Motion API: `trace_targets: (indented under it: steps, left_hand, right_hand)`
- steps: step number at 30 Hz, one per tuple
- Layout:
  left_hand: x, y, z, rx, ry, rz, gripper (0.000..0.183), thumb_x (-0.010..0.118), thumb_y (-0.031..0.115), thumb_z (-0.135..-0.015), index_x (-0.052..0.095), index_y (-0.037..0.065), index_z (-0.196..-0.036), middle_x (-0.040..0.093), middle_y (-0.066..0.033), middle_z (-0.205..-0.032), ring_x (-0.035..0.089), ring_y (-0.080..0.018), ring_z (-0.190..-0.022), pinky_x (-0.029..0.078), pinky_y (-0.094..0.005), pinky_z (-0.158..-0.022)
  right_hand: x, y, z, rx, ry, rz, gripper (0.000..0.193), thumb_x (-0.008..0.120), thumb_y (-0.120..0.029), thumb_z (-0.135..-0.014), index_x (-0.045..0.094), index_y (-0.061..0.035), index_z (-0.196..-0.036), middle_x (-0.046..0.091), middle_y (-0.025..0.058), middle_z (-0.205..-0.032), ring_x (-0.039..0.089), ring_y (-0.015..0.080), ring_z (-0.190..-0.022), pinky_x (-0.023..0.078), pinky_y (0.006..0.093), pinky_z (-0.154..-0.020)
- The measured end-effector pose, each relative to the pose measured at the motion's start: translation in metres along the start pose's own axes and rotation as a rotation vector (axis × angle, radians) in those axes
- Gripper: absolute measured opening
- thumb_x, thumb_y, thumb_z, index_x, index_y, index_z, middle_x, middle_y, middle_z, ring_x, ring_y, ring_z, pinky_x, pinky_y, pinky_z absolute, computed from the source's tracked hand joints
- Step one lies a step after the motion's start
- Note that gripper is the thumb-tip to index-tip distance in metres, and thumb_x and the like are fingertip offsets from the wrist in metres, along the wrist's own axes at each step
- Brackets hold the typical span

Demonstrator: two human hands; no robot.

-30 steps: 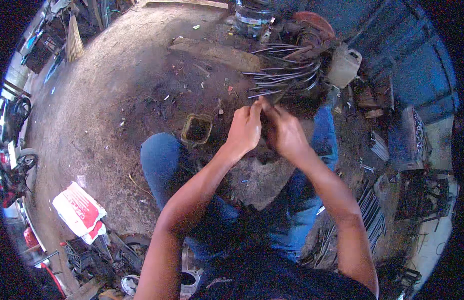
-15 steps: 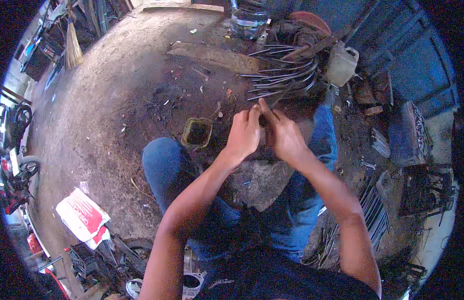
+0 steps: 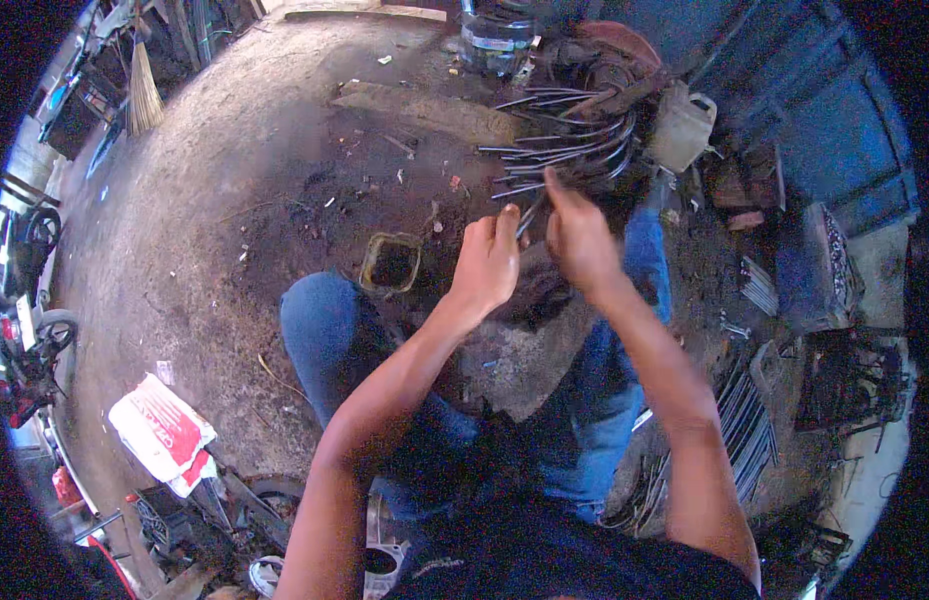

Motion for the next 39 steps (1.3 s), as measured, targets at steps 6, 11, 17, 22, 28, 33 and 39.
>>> trace_targets:
  steps: [6, 11, 17, 22, 28, 33, 39]
  left_hand:
    - [0.002, -0.012, 0.000, -0.139, -0.269, -0.302, 0.058, 0.063, -0.005, -0.072, 0.043, -0.006, -0.126, 0.058, -0.0202, -0.104, 0.054, -0.0356, -0.096, 0.046, -0.0409, -0.084]
    - [-0.010, -0.020, 0.007, -0.110, -0.229, -0.339, 0.058, 0.063, -0.003, -0.072, 0.043, -0.006, -0.126, 0.058, -0.0192, -0.107, 0.054, -0.0355, -0.098, 0.045, -0.0406, -0.087]
    - [0.003, -0.006, -0.002, -0.298, -0.423, -0.327, 0.061, 0.063, -0.002, -0.072, 0.041, -0.005, -0.129, 0.057, -0.0181, -0.105, 0.054, -0.0345, -0.096, 0.046, -0.0403, -0.086]
    - [-0.015, 0.010, -0.003, 0.020, 0.090, -0.106, 0.052, 0.034, 0.031, -0.099, 0.051, -0.006, -0.066, 0.046, -0.0161, -0.051, 0.048, -0.0245, -0.049, 0.036, -0.0420, -0.053]
    - [-0.003, 0.012, 0.001, -0.005, 0.001, -0.011, 0.051, 0.034, 0.031, -0.099, 0.051, -0.006, -0.068, 0.047, -0.0180, -0.053, 0.049, -0.0243, -0.050, 0.037, -0.0413, -0.054]
    - [-0.015, 0.006, 0.006, -0.006, 0.072, -0.062, 0.052, 0.034, 0.032, -0.099, 0.053, -0.005, -0.068, 0.047, -0.0168, -0.051, 0.047, -0.0244, -0.049, 0.037, -0.0417, -0.054]
    - [0.005, -0.020, 0.011, -0.119, -0.294, -0.362, 0.056, 0.062, -0.003, -0.074, 0.043, -0.006, -0.127, 0.059, -0.0197, -0.107, 0.054, -0.0352, -0.095, 0.044, -0.0424, -0.084]
  right_hand:
    - [-0.006, 0.013, -0.016, 0.036, 0.012, 0.010, 0.060, 0.054, -0.001, -0.079, 0.039, -0.0038, -0.137, 0.059, 0.0296, -0.102, 0.060, 0.0439, -0.087, 0.052, 0.0469, -0.075]
    - [0.005, -0.046, 0.006, -0.079, -0.093, -0.011, 0.070, 0.057, 0.000, -0.077, 0.030, -0.0032, -0.142, 0.058, 0.0310, -0.105, 0.060, 0.0443, -0.090, 0.050, 0.0484, -0.081]
    - [-0.013, 0.003, -0.016, 0.144, -0.005, 0.032, 0.059, 0.053, 0.000, -0.081, 0.036, -0.0023, -0.137, 0.058, 0.0292, -0.097, 0.060, 0.0442, -0.085, 0.049, 0.0491, -0.075]
    - [-0.012, -0.019, -0.005, 0.125, 0.135, -0.174, 0.036, 0.054, 0.000, -0.086, 0.040, -0.0021, -0.120, 0.063, 0.0216, -0.085, 0.065, 0.0390, -0.078, 0.050, 0.0415, -0.065]
    - [-0.024, 0.018, -0.028, 0.181, 0.288, -0.112, 0.011, 0.061, -0.004, -0.085, 0.059, 0.0003, -0.095, 0.065, 0.0196, -0.088, 0.065, 0.0356, -0.083, 0.050, 0.0381, -0.073]
    - [-0.004, -0.036, 0.002, -0.060, 0.249, -0.185, 0.012, 0.060, -0.003, -0.085, 0.061, -0.0003, -0.097, 0.063, 0.0203, -0.090, 0.062, 0.0377, -0.084, 0.050, 0.0398, -0.075]
    - [-0.009, -0.013, -0.001, -0.029, 0.291, -0.080, 0.011, 0.059, -0.004, -0.086, 0.064, 0.0016, -0.094, 0.061, 0.0180, -0.079, 0.062, 0.0345, -0.073, 0.049, 0.0385, -0.068]
Point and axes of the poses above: each hand's wrist, its own z-axis away from the middle knuckle, its own x-axis out of the palm, y = z × x, the point moved 6 cm from there along -z, towards the middle knuckle
